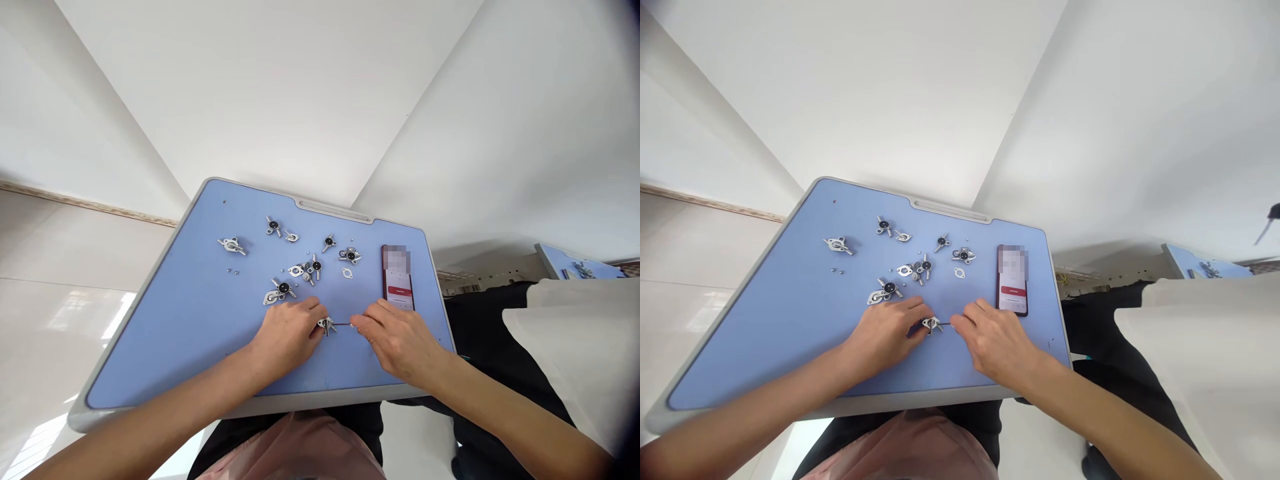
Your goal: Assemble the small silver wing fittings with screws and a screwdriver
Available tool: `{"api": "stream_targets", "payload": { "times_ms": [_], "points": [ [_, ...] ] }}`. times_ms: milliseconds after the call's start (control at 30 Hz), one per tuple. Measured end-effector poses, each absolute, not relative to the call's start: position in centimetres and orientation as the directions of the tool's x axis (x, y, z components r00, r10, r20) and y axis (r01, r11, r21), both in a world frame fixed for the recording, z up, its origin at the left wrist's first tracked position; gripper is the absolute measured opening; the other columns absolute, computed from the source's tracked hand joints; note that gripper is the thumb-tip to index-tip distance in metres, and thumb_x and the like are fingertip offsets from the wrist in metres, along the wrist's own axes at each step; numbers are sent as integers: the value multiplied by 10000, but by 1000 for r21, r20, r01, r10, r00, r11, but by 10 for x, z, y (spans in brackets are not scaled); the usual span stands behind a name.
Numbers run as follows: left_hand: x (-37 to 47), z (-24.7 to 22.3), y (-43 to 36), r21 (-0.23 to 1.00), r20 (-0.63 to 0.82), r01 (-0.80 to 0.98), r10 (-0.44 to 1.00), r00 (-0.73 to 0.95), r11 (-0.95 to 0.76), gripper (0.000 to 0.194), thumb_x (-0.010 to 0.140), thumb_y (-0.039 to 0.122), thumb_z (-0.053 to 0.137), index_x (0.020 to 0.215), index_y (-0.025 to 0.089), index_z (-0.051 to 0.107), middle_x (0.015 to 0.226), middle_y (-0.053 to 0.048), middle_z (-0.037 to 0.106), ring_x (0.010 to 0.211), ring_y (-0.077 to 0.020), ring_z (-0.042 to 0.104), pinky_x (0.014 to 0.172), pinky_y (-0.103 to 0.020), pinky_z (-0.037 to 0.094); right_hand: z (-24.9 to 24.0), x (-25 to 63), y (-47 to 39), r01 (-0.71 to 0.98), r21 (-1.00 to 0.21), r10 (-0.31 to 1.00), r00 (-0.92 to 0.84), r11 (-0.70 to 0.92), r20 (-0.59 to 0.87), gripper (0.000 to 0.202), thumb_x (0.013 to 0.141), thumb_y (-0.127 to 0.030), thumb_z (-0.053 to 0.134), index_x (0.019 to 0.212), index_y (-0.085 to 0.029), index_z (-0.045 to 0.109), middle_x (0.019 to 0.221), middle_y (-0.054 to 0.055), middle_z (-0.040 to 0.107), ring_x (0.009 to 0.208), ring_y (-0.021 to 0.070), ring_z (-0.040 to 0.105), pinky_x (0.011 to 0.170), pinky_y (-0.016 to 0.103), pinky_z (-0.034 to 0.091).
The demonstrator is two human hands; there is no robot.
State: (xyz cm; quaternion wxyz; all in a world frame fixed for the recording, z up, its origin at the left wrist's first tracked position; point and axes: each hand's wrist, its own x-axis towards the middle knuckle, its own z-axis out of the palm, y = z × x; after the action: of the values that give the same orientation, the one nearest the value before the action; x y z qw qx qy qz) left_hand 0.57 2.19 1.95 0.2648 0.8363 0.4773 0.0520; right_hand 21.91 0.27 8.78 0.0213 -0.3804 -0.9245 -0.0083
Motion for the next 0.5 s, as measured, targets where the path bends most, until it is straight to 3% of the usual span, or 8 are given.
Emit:
{"api": "stream_targets", "payload": {
  "times_ms": [200, 500],
  "points": [
    [6, 20, 23, 499, -167, 768, 825, 540, -401, 208, 880, 210, 514, 994, 247, 685, 931, -18, 687, 775, -204, 662, 549, -278, 316, 85, 220, 1, 724, 24, 723, -690, 690, 26, 233, 899, -28, 444, 961, -163, 624, 761, 27, 557, 703, 149, 435, 495, 277, 226],
    [4, 22, 25, 535, -173, 756, 828, 534, -376, 182, 870, 219, 540, 955, 261, 694, 885, 10, 692, 723, -163, 640, 555, -263, 297, 84, 218, 0, 664, 123, 669, -743, 737, 0, 299, 781, 44, 435, 926, -153, 606, 737, 32, 536, 694, 164, 437, 462, 288, 152]
  ]
}}
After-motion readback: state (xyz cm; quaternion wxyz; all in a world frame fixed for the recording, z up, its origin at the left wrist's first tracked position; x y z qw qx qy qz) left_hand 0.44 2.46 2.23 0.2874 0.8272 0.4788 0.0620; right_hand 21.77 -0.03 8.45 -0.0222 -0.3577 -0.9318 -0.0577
